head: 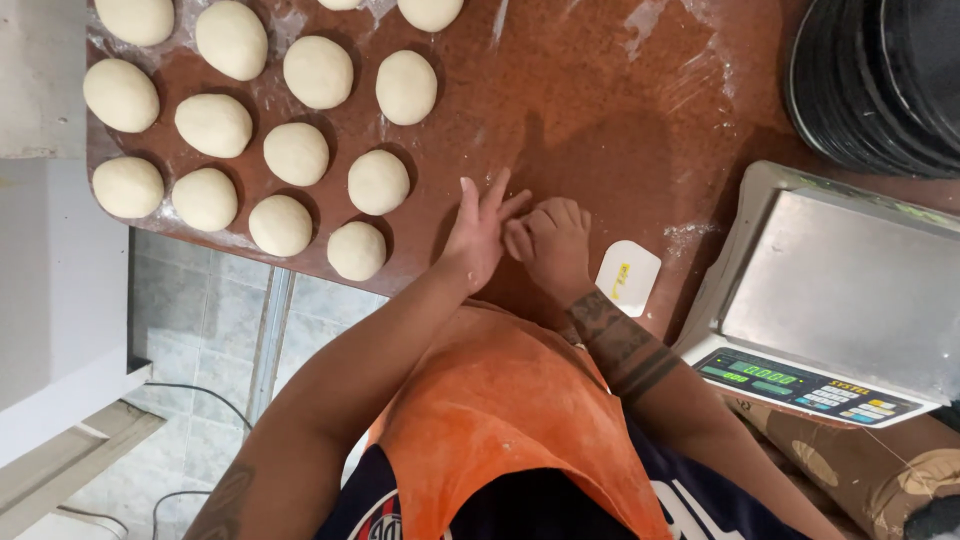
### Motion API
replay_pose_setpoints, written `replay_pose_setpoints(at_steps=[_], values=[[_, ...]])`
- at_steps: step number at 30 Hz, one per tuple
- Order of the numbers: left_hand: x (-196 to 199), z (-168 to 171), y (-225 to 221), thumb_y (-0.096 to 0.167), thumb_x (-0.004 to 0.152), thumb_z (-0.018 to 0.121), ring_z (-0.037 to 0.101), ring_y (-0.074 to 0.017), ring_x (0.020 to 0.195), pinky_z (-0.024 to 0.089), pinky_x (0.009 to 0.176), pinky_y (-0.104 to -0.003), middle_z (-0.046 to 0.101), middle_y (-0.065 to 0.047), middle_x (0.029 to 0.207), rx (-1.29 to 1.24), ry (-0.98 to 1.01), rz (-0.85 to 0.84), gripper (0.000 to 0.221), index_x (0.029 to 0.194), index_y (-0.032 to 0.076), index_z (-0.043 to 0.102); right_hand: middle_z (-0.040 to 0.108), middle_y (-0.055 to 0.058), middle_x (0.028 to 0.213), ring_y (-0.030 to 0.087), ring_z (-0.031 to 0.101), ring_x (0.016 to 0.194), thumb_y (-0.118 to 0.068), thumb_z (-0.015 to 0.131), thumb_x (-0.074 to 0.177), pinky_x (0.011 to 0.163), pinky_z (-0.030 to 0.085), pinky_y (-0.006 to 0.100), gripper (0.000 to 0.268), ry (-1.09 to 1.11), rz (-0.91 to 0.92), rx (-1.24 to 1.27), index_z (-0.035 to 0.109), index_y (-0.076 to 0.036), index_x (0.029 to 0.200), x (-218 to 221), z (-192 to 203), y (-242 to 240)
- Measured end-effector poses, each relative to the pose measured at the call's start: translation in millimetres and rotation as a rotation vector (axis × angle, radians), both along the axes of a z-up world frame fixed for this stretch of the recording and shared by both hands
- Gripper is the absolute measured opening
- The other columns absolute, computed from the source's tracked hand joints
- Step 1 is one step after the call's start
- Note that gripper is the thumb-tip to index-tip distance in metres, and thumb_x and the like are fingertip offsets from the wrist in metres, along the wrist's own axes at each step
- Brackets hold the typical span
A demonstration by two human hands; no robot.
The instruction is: Shaping pieces of dough into uniform balls and arranging them on a work surface
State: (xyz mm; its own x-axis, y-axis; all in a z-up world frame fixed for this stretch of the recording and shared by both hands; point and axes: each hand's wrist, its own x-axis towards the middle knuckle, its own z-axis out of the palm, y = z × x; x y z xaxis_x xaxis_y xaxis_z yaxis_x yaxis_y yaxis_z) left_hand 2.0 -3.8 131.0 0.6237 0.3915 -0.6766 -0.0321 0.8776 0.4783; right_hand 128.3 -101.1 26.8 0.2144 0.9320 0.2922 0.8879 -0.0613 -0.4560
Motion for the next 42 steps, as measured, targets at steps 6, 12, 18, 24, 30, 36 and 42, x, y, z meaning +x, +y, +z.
replay_pose_setpoints(at_steps=[6, 12, 18, 24, 30, 36, 42], values=[[-2, -70, -3, 0.077, 0.098, 0.015, 0.038, -0.0342, 0.149, 0.019, 0.126, -0.055, 0.048, -0.014, 0.157, -0.005, 0.233, 0.113, 0.083, 0.151, 0.024, 0.049, 0.065, 0.013, 0.115, 0.037, 0.06, 0.111, -0.027, 0.062, 0.106, 0.098, 0.046, 0.042, 0.031, 0.573, 0.185, 0.0, 0.064, -0.003, 0.087, 1, 8, 17], [8, -72, -19, 0.072, 0.102, 0.029, 0.067, -0.0243, 0.117, 0.055, 0.104, -0.041, 0.07, -0.012, 0.127, 0.083, -0.051, 0.312, 0.079, 0.146, 0.011, 0.055, 0.05, 0.011, 0.096, 0.033, 0.052, 0.089, -0.049, 0.067, 0.096, 0.083, 0.041, 0.043, 0.042, 0.177, 0.034, 0.033, 0.054, -0.009, 0.1, 4, 34, 25], [-7, -85, -5, 0.068, 0.104, 0.03, 0.047, -0.0252, 0.143, 0.025, 0.12, -0.052, 0.06, -0.005, 0.145, 0.278, 0.276, 0.113, 0.068, 0.145, 0.022, 0.059, 0.05, 0.005, 0.065, 0.024, 0.057, 0.066, -0.032, 0.066, 0.104, 0.065, 0.045, 0.031, 0.045, 0.041, 0.024, -0.096, 0.053, -0.011, 0.067, 7, -30, 22], [14, -46, -16, 0.065, 0.104, 0.033, 0.058, -0.026, 0.13, 0.04, 0.119, -0.045, 0.064, -0.012, 0.137, 0.064, 0.114, 0.36, 0.069, 0.145, 0.015, 0.057, 0.05, 0.013, 0.107, 0.031, 0.05, 0.11, -0.072, 0.057, 0.096, 0.102, 0.038, 0.039, 0.064, 0.336, 0.047, -0.12, 0.05, -0.009, 0.105, -3, 30, 32], [1, -71, -5, 0.072, 0.103, 0.012, 0.038, -0.0201, 0.149, 0.015, 0.127, -0.042, 0.053, -0.002, 0.153, 0.282, 0.217, 0.083, 0.081, 0.148, 0.021, 0.056, 0.052, 0.006, 0.075, 0.024, 0.055, 0.077, -0.033, 0.064, 0.098, 0.074, 0.043, 0.036, 0.032, -0.074, 0.066, -0.161, 0.058, -0.013, 0.074, 6, -34, 24], [5, -84, -7, 0.058, 0.104, 0.042, 0.072, -0.0164, 0.099, 0.055, 0.1, -0.034, 0.078, -0.004, 0.103, 0.128, 0.224, 0.429, 0.055, 0.111, 0.018, 0.079, 0.049, 0.012, 0.102, 0.034, 0.053, 0.093, -0.064, 0.043, 0.104, 0.076, 0.045, 0.044, 0.055, 0.035, 0.107, 0.058, 0.053, -0.01, 0.114, -12, 69, 46], [-1, -55, -12, 0.044, 0.11, 0.043, 0.063, -0.0229, 0.119, 0.045, 0.114, -0.039, 0.07, -0.011, 0.12, 0.418, 0.235, 0.246, 0.047, 0.119, 0.007, 0.07, 0.051, 0.004, 0.069, 0.025, 0.059, 0.072, -0.03, 0.065, 0.097, 0.067, 0.047, 0.036, 0.031, -0.18, 0.076, -0.122, 0.052, -0.016, 0.073, 2, 0, 27]])
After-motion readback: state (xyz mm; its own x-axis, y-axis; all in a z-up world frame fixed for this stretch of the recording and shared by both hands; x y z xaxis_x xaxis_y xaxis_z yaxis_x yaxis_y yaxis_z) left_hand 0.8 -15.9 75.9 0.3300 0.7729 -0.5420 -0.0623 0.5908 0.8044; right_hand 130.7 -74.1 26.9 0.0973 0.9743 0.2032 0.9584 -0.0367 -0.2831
